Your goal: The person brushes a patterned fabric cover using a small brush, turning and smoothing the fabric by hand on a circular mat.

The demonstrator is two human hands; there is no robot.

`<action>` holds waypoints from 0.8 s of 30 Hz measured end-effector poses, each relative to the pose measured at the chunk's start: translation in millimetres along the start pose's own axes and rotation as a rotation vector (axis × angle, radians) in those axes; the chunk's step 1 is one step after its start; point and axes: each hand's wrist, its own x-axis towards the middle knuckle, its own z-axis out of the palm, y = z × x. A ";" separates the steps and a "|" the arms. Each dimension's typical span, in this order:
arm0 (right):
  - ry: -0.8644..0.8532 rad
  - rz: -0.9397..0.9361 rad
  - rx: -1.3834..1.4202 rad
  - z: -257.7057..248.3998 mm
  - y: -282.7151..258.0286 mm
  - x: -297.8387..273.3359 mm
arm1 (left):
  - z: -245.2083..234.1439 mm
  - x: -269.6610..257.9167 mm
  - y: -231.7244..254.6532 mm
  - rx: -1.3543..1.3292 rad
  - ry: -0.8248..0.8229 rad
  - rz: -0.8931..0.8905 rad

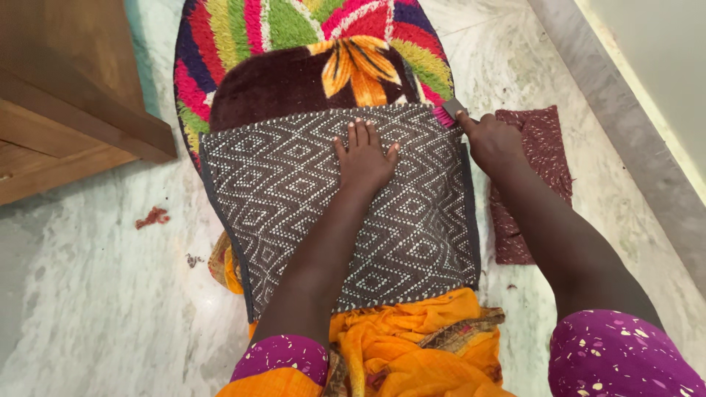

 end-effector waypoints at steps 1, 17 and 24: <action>-0.017 0.011 0.003 -2.5 0.4 -0.4 | -0.9 -2.2 -0.6 0.005 -0.006 0.001; 0.071 0.193 0.102 -10.5 14.3 -12.2 | 7.4 -5.1 -7.2 0.004 0.033 0.013; 0.169 0.168 0.397 -29.0 -50.1 4.9 | 10.1 -5.4 -7.4 -0.037 0.077 0.001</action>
